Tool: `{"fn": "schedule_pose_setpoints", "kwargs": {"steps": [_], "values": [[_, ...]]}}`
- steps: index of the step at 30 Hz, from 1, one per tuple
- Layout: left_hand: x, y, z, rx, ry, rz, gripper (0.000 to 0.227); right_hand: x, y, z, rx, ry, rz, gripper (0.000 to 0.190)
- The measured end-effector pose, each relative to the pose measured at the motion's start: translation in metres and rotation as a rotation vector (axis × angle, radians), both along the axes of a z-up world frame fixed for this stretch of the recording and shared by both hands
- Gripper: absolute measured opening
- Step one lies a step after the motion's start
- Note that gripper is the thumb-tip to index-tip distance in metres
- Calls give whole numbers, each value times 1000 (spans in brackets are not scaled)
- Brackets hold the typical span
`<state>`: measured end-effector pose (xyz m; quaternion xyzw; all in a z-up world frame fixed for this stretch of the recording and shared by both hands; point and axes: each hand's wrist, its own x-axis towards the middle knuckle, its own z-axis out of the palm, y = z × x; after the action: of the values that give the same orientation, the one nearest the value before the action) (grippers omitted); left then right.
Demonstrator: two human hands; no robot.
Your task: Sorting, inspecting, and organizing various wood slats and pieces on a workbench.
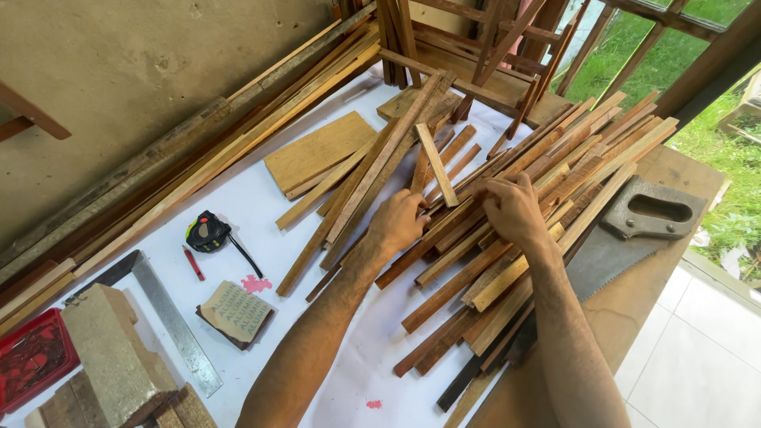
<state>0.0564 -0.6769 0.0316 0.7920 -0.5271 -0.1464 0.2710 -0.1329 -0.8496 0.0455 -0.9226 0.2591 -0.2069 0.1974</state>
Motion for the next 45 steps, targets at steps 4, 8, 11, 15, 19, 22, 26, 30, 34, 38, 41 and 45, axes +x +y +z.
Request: {"fn": "schedule_pose_setpoints", "kwargs": {"steps": [4, 8, 11, 15, 19, 22, 26, 30, 34, 38, 41, 45], "values": [[13, -9, -16, 19, -127, -3, 22, -1, 2, -13, -172, -49, 28, 25], [18, -3, -4, -81, -15, 21, 19, -1, 3, -15, -253, 2, 19, 26], [30, -12, -17, -114, 37, 16, 17, 0, 0, -18, -273, 14, 28, 24], [33, -10, -9, -123, 26, 21, 17, 2, 4, -14, -283, 31, 18, 23], [36, -4, -5, -105, -33, -8, 19, 10, 20, -10, -245, 45, -1, 24], [40, 7, 0, -178, 115, 5, 21, 13, 28, -10, -200, 76, -4, 25], [40, 27, 23, 8, 249, 94, 31, 13, 29, -3, -149, 110, -6, 27], [44, 30, 6, -109, 223, 84, 32, 10, 20, -9, -142, 77, 14, 27], [39, 34, 23, -21, 248, 66, 40, 6, 13, -15, -192, 25, 32, 25], [45, 39, 34, -78, 279, 111, 44, 6, 14, -13, -209, 16, 10, 20], [47, 40, 41, -92, 311, 163, 49, 5, 14, -15, -210, 29, -8, 18], [56, 28, -11, -261, 137, 23, 52, 5, 20, -8, -210, 32, 3, 22]]}}
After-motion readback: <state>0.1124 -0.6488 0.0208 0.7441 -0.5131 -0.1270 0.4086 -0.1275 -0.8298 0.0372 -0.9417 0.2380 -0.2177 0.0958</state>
